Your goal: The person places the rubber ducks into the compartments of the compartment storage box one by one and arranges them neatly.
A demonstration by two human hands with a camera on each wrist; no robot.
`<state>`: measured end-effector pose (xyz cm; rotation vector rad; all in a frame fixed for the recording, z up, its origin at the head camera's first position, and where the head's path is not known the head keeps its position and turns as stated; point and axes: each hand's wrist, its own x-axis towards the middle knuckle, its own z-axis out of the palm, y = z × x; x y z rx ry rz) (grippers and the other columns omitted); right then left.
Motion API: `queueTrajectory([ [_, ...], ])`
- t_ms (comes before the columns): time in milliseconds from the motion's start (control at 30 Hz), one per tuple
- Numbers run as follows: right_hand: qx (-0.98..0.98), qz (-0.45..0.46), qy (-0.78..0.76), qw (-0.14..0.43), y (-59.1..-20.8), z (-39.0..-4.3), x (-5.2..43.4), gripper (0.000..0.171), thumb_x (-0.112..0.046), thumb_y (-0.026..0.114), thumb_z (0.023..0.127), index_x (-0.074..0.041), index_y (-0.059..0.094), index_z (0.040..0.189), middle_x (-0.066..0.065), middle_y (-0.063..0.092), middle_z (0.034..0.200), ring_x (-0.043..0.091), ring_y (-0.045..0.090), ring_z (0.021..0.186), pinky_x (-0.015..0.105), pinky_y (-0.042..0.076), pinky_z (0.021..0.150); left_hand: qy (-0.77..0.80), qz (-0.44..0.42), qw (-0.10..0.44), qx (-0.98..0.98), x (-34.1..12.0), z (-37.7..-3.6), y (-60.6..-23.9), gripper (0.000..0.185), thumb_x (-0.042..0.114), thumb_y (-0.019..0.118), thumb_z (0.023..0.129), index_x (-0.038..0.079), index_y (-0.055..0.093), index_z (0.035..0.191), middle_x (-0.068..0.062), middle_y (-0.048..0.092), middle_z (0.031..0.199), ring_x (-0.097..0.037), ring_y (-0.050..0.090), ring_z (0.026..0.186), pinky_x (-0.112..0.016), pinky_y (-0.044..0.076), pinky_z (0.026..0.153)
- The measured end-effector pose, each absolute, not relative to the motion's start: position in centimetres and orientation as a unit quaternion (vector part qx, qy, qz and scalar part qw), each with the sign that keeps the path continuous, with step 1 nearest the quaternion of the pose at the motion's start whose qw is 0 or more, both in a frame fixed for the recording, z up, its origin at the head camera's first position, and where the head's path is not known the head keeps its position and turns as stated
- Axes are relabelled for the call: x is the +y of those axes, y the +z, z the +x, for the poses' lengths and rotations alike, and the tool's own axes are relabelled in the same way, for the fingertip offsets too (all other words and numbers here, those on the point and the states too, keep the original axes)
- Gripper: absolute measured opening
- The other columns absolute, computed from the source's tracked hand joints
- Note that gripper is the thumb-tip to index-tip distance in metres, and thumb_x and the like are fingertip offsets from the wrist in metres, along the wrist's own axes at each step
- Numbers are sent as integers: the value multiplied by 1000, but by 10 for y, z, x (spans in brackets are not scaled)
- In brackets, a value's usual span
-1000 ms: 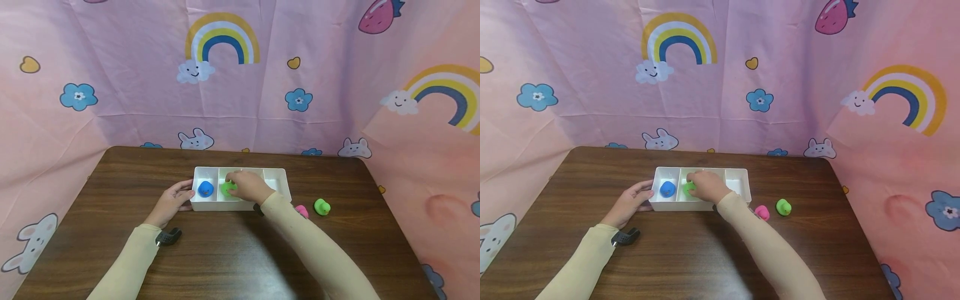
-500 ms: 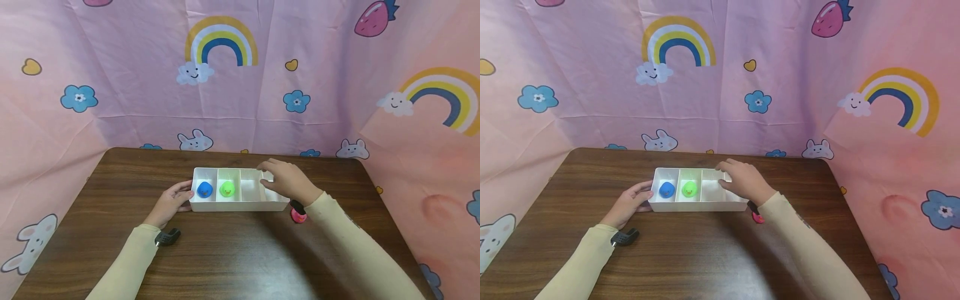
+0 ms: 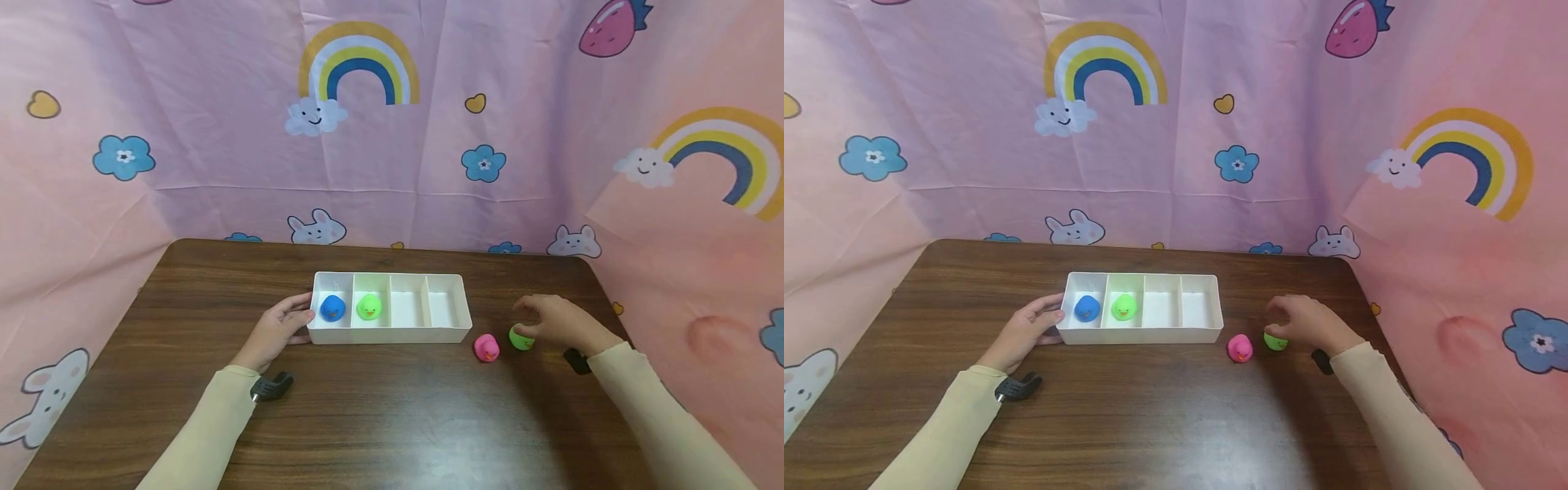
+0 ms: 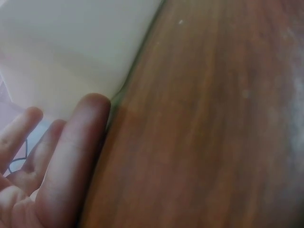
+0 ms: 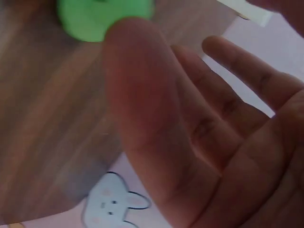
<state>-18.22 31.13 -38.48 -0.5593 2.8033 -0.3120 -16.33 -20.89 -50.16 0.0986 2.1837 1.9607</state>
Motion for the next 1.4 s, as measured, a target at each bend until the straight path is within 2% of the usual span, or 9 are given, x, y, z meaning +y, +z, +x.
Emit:
queueTrajectory([
  [100, 962, -191, -120, 154, -395, -175, 322, 36, -30, 72, 84, -9, 64, 112, 6, 67, 107, 23, 62, 94, 45, 53, 78, 668, 35, 102, 736, -208, -164, -503, 57, 39, 61, 91, 18, 44, 141, -12, 46, 139, -29, 56, 118, -42, 56, 80],
  [233, 962, -189, -121, 154, -406, -170, 328, 32, -27, 74, 83, -11, 64, 109, 0, 66, 97, 15, 60, 83, 37, 53, 70, 663, 32, 102, 741, -207, -164, -501, 57, 42, 62, 90, 19, 45, 140, -10, 48, 138, -28, 57, 117, -41, 57, 80],
  [500, 965, -187, -131, 131, -416, -166, 333, 26, -22, 73, 83, -12, 65, 105, -1, 65, 97, 17, 61, 83, 37, 54, 69, 658, 31, 94, 747, -204, -164, -496, 56, 43, 62, 90, 21, 46, 139, -9, 50, 136, -25, 59, 114, -41, 57, 79],
  [733, 969, -162, -145, 119, -420, -159, 334, 29, -21, 74, 82, -12, 64, 108, -1, 64, 97, 16, 59, 82, 38, 55, 71, 658, 23, 98, 747, -202, -163, -493, 57, 43, 63, 89, 21, 46, 138, -9, 51, 135, -27, 58, 115, -41, 57, 80],
  [1100, 965, -148, -174, 130, -422, -157, 340, 29, -20, 74, 82, -13, 63, 108, 1, 65, 103, 17, 60, 88, 42, 55, 75, 651, 29, 103, 751, -204, -161, -491, 58, 42, 62, 91, 17, 44, 140, -13, 48, 137, -33, 55, 118, -43, 55, 82],
  [1400, 969, -164, -152, 105, -425, -156, 339, 26, -22, 74, 82, -17, 64, 105, -4, 65, 99, 14, 59, 85, 38, 53, 72, 653, 13, 103, 750, -204, -159, -492, 56, 41, 62, 90, 20, 45, 139, -11, 50, 136, -28, 58, 115, -41, 57, 80],
])
